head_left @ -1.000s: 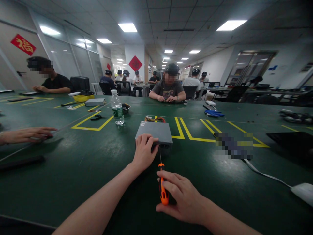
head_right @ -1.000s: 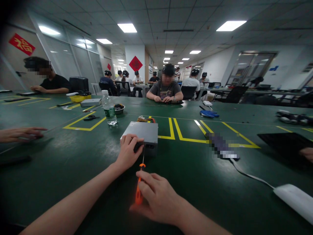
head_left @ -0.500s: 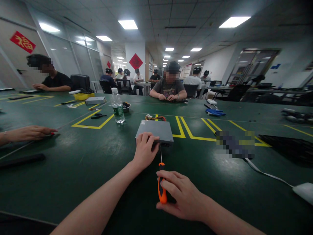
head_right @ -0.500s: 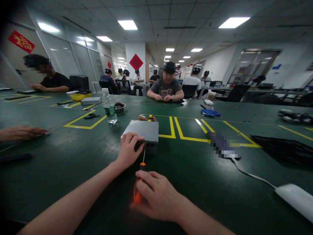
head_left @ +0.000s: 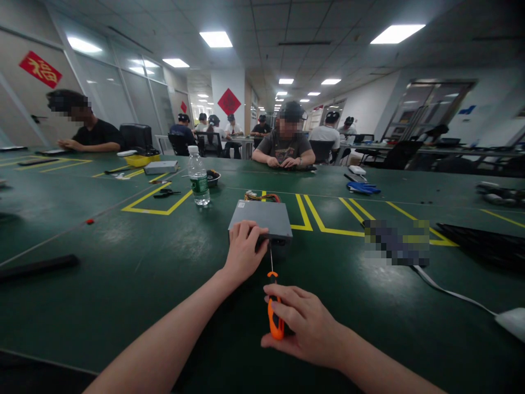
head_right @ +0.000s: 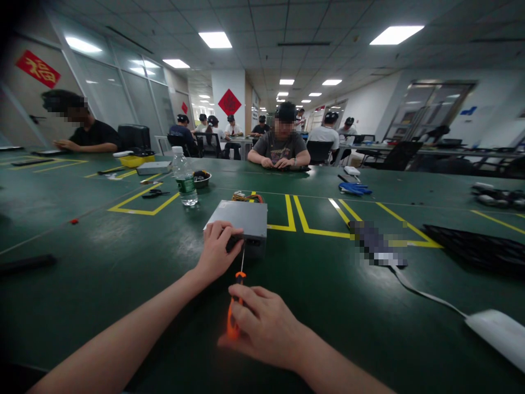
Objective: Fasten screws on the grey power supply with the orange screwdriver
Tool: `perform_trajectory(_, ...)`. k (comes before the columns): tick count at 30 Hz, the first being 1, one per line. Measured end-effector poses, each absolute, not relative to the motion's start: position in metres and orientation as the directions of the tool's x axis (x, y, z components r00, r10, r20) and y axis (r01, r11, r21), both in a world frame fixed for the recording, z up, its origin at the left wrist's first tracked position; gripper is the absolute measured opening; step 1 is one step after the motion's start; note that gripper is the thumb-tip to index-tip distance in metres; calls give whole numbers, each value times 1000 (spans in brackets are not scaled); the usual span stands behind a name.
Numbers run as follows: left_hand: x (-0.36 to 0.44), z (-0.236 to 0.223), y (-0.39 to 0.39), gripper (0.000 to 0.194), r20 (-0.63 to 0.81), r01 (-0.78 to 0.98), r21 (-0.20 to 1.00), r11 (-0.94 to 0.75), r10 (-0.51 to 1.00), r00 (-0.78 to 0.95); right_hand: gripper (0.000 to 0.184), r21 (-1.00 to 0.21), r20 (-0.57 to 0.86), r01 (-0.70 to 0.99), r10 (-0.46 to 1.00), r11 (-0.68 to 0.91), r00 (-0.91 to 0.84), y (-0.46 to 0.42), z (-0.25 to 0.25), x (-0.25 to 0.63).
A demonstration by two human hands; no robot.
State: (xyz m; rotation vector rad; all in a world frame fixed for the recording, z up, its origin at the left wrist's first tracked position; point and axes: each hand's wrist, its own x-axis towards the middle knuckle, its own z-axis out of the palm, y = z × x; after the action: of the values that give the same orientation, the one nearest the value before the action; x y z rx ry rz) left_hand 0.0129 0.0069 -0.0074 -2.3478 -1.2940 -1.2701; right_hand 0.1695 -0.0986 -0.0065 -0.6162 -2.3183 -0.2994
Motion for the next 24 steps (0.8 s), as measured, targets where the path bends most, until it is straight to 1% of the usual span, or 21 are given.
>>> perform_trajectory(2,13,-8,7,18,746,761,234,-605,614,259,35,12,649,509,380,861,-658,-101,-2,170)
perform_trajectory(5,13,-9,7,19,742,761,236,-605,618,261,28,80,594,498,360,863,-719,-102,2,170)
perform_trajectory(8,13,-9,8,18,748,762,237,-603,613,252,28,132,613,485,313,865,-725,-100,1,170)
perform_trajectory(13,13,-8,7,18,753,760,232,-607,607,255,32,139,683,492,277,859,-676,-96,-5,173)
perform_trajectory(16,13,-8,7,18,751,758,234,-608,609,257,31,150,670,491,277,858,-689,-95,-5,174)
perform_trajectory(20,12,-8,7,18,753,758,234,-609,607,255,34,215,628,499,272,840,-729,-95,-1,174)
perform_trajectory(24,13,-8,7,18,749,763,230,-604,610,257,33,282,621,469,213,837,-754,-98,9,178)
